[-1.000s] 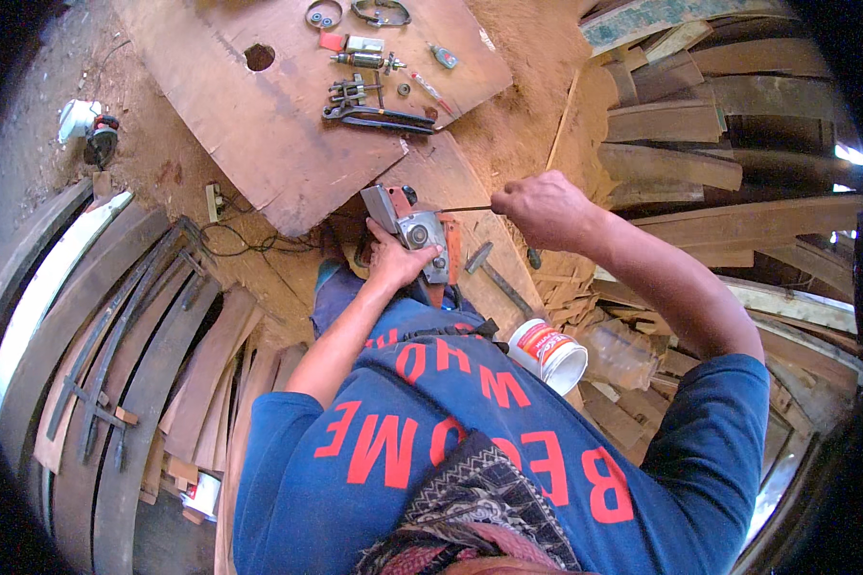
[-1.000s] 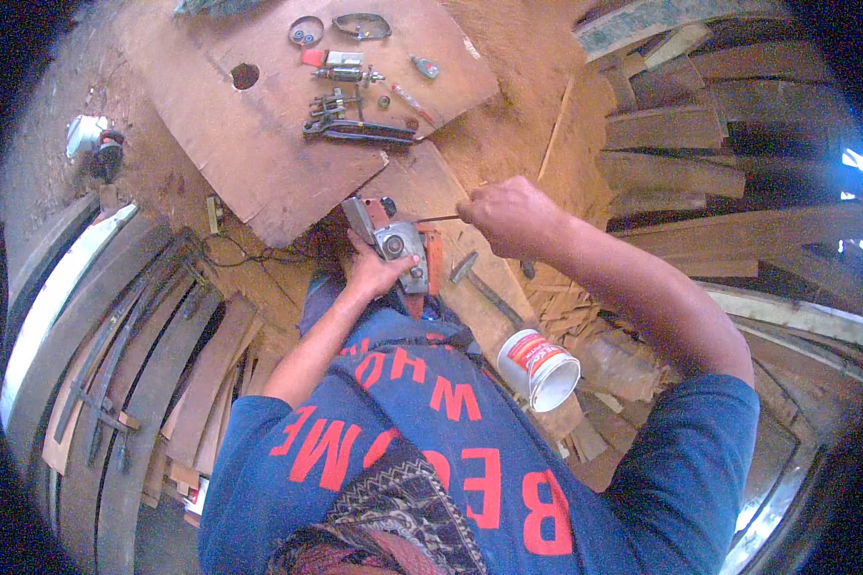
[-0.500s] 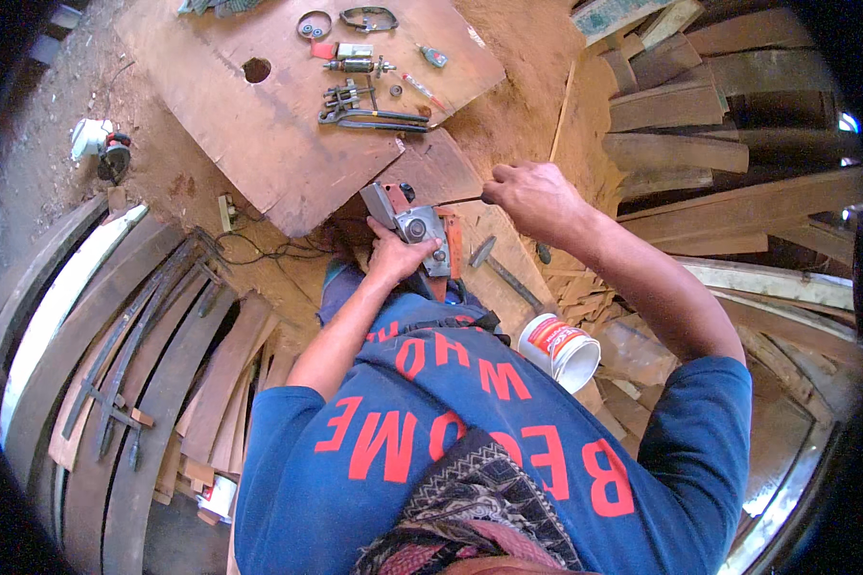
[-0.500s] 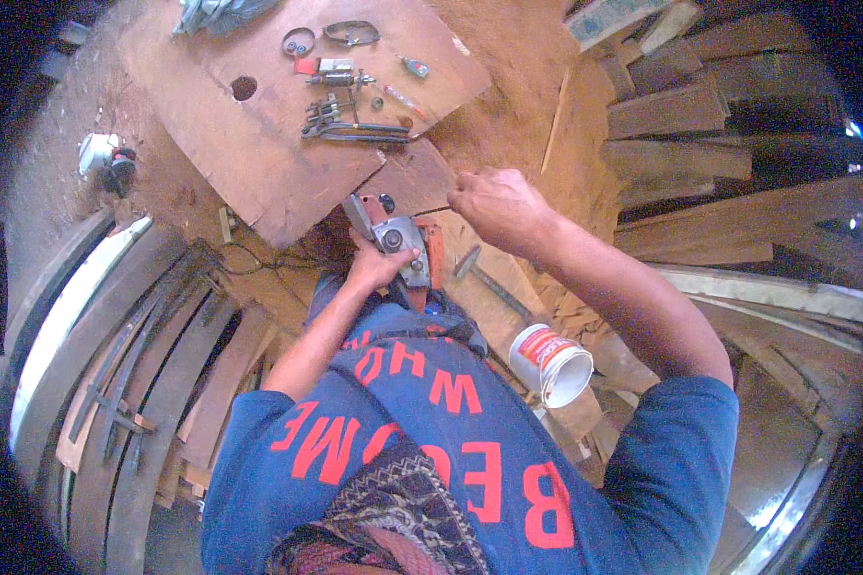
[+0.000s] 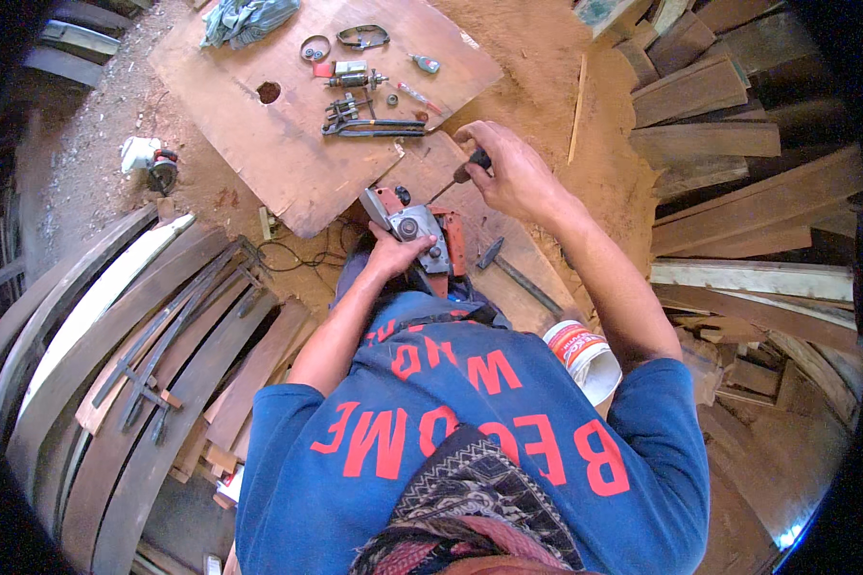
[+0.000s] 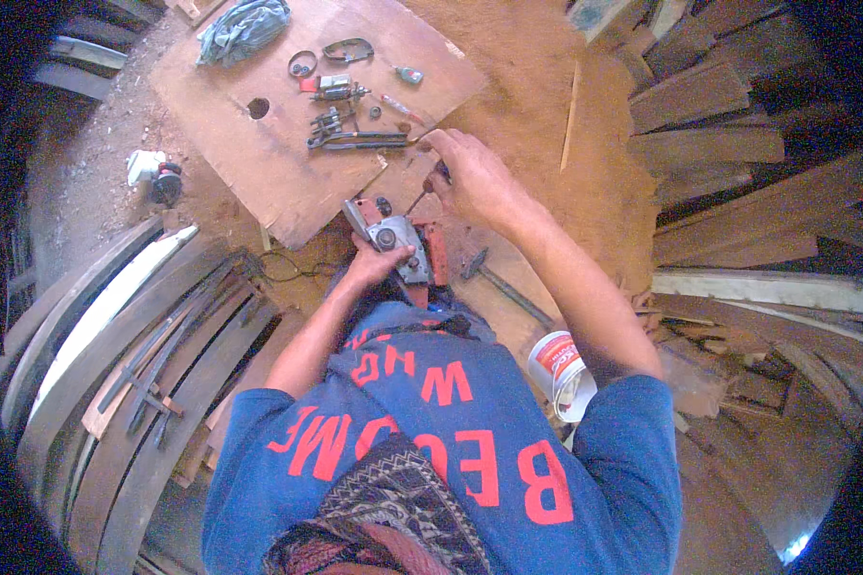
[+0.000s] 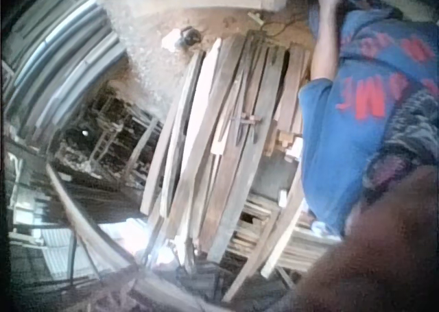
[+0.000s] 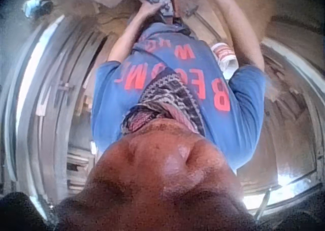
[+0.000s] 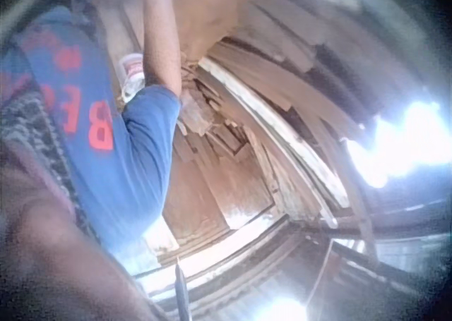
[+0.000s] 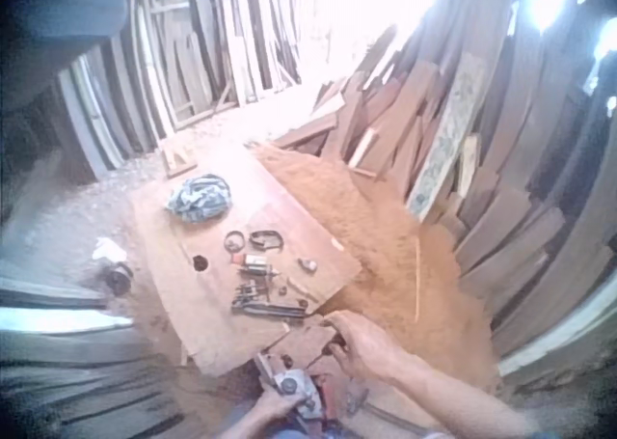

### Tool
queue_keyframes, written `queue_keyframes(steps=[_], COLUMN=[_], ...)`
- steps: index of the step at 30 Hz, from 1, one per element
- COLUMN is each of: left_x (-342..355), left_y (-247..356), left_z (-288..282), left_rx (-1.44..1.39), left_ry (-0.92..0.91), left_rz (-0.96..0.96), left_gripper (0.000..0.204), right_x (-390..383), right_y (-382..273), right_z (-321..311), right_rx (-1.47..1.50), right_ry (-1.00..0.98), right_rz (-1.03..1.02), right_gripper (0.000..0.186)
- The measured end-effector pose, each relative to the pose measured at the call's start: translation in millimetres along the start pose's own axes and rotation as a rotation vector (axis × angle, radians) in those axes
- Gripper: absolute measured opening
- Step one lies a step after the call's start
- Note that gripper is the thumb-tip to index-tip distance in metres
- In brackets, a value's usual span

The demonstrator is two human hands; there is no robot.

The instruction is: The person uses a screwdriver to tighten screws on a handheld power tool, likely a circular saw, while standing at a workbench. They manipulate the tool's casing and internal components, then place the tool down and walk away.

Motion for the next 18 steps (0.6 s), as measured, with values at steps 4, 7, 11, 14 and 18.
queue_keyframes(steps=[4, 7, 11, 14, 18], left_x=[13, 20, 14, 26, 25], left_y=[-21, -30, -12, -29, -28], left_z=[4, 5, 3, 2, -1], left_rx=[-0.061, -0.059, -0.142, -0.185, -0.184], left_ry=[-0.022, -0.098, -0.221, -0.236, -0.241], left_rz=[0.097, 0.166, 0.158, 0.211, 0.181], left_gripper=[0.110, 0.055, 0.058, 0.056, 0.054], right_x=[-3, 0, 0, 8, 20], right_y=[5, 4, -3, -8, -2], right_z=[10, 20, 17, 23, 31], right_rx=[0.026, 0.067, 0.118, 0.102, 0.149], right_ry=[0.022, -0.013, 0.032, 0.037, 0.017], right_rz=[-0.058, 0.071, -0.111, -0.209, -0.081], right_gripper=[0.028, 0.032, 0.031, 0.031, 0.031])
Point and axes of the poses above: each hand's wrist, its own x-axis towards the middle knuckle, its own z-axis out of the palm, y = z × x, the point moved 5 cm from there along x, towards the middle knuckle, and after that the axes turned 10 degrees about -y, right-handed, at the moved point
